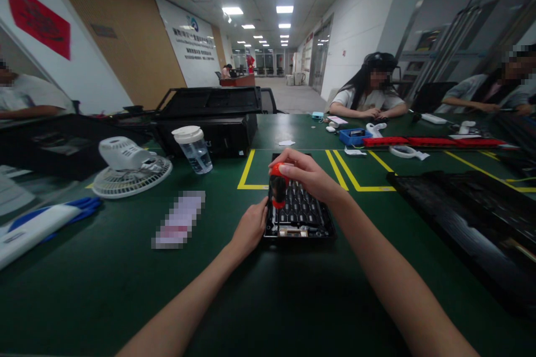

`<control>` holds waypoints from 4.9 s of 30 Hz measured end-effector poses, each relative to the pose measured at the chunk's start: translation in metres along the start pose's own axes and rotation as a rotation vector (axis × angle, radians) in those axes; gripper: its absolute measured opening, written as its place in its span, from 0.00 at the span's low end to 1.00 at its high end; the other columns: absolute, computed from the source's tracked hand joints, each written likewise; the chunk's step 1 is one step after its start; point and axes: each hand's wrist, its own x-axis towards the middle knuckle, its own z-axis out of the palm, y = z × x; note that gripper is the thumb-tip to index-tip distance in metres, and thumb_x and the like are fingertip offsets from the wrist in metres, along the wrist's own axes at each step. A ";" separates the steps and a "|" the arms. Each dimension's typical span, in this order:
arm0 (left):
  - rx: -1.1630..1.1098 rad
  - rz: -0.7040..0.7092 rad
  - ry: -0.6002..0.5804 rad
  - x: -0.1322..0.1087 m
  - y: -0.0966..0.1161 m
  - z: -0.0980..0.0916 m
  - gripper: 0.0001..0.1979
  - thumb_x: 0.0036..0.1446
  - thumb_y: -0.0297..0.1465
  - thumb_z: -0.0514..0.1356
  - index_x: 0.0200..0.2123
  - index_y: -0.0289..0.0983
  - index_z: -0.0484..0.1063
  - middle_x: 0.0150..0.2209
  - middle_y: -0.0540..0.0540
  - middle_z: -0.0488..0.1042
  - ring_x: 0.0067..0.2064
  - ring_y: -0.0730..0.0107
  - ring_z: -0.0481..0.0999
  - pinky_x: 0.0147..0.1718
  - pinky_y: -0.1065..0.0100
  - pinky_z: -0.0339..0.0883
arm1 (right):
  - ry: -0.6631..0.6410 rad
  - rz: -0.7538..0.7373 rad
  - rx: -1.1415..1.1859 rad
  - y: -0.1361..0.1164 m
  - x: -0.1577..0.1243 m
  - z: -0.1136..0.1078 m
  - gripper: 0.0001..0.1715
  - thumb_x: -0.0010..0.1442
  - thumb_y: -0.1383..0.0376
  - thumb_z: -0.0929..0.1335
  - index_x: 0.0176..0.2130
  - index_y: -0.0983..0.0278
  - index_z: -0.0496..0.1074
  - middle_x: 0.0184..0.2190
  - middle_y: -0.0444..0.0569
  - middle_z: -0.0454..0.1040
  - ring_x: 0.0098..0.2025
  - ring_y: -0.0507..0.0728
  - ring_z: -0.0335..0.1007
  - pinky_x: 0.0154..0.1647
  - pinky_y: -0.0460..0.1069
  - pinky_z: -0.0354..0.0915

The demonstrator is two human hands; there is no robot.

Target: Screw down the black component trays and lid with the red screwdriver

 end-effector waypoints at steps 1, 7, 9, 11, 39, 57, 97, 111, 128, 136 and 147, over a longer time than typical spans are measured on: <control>0.002 0.001 0.003 0.000 0.000 0.000 0.18 0.63 0.30 0.41 0.52 0.35 0.62 0.40 0.41 0.72 0.41 0.63 0.71 0.41 0.62 0.64 | 0.001 0.002 0.006 0.000 0.000 0.000 0.09 0.57 0.62 0.65 0.36 0.66 0.66 0.30 0.45 0.68 0.30 0.49 0.64 0.31 0.44 0.61; 0.016 0.011 0.016 0.000 -0.002 0.001 0.18 0.63 0.30 0.41 0.52 0.35 0.62 0.38 0.41 0.73 0.39 0.64 0.72 0.40 0.63 0.64 | 0.031 -0.013 0.004 -0.001 0.000 0.000 0.08 0.55 0.63 0.66 0.32 0.66 0.65 0.30 0.45 0.68 0.30 0.49 0.64 0.30 0.44 0.62; 0.017 0.015 0.018 0.000 -0.002 0.001 0.18 0.63 0.30 0.42 0.52 0.35 0.62 0.39 0.42 0.73 0.39 0.64 0.72 0.40 0.63 0.64 | 0.033 -0.013 0.006 -0.001 0.000 0.000 0.08 0.55 0.62 0.66 0.32 0.66 0.64 0.30 0.45 0.68 0.30 0.49 0.64 0.30 0.44 0.62; 0.020 0.019 0.018 0.000 -0.001 0.001 0.18 0.63 0.30 0.42 0.52 0.35 0.62 0.39 0.41 0.73 0.39 0.64 0.72 0.40 0.63 0.64 | 0.033 -0.014 0.009 0.000 0.000 0.000 0.09 0.55 0.62 0.66 0.32 0.66 0.64 0.30 0.45 0.68 0.30 0.49 0.64 0.30 0.44 0.62; 0.053 0.009 0.020 0.001 -0.004 0.004 0.19 0.63 0.31 0.42 0.53 0.35 0.61 0.39 0.42 0.73 0.39 0.64 0.72 0.40 0.64 0.64 | 0.072 -0.022 0.040 0.002 0.001 0.003 0.15 0.52 0.62 0.68 0.28 0.64 0.56 0.32 0.48 0.73 0.27 0.48 0.67 0.29 0.45 0.64; 0.032 0.016 0.014 0.001 -0.002 0.002 0.18 0.63 0.30 0.42 0.53 0.37 0.61 0.39 0.43 0.73 0.39 0.64 0.71 0.40 0.64 0.64 | 0.151 -0.044 -0.025 0.005 0.002 0.006 0.19 0.47 0.62 0.72 0.27 0.64 0.57 0.26 0.42 0.68 0.27 0.48 0.65 0.29 0.44 0.64; 0.058 0.031 0.038 0.001 -0.007 0.006 0.17 0.63 0.30 0.43 0.51 0.35 0.63 0.40 0.42 0.73 0.41 0.63 0.71 0.41 0.64 0.64 | 0.243 -0.158 -0.209 0.010 0.003 0.017 0.10 0.51 0.62 0.70 0.32 0.66 0.71 0.29 0.45 0.67 0.31 0.49 0.64 0.28 0.43 0.64; 0.057 0.052 0.038 0.000 -0.001 0.003 0.17 0.63 0.30 0.43 0.52 0.36 0.62 0.42 0.43 0.72 0.41 0.64 0.71 0.42 0.63 0.64 | 0.161 -0.040 0.362 0.015 0.005 0.030 0.07 0.56 0.64 0.66 0.36 0.65 0.68 0.33 0.46 0.72 0.29 0.49 0.70 0.33 0.47 0.66; 0.066 0.020 0.030 0.001 -0.003 0.004 0.16 0.62 0.30 0.44 0.50 0.36 0.63 0.40 0.42 0.72 0.40 0.63 0.71 0.41 0.62 0.64 | 0.037 0.057 0.559 0.018 0.006 0.018 0.12 0.58 0.63 0.58 0.37 0.66 0.67 0.30 0.48 0.69 0.29 0.51 0.66 0.35 0.48 0.64; 0.090 0.033 0.032 0.002 -0.004 0.004 0.16 0.62 0.29 0.43 0.49 0.36 0.64 0.38 0.43 0.73 0.39 0.64 0.71 0.39 0.64 0.64 | 0.030 0.059 0.577 0.018 0.007 0.018 0.09 0.57 0.65 0.60 0.36 0.67 0.66 0.30 0.49 0.69 0.28 0.51 0.67 0.34 0.48 0.64; 0.077 0.048 0.040 0.002 -0.004 0.005 0.15 0.63 0.29 0.43 0.49 0.36 0.63 0.37 0.43 0.73 0.39 0.64 0.72 0.38 0.65 0.64 | 0.017 0.093 0.511 0.012 0.004 0.015 0.08 0.57 0.64 0.62 0.36 0.66 0.65 0.32 0.48 0.69 0.31 0.51 0.67 0.36 0.49 0.65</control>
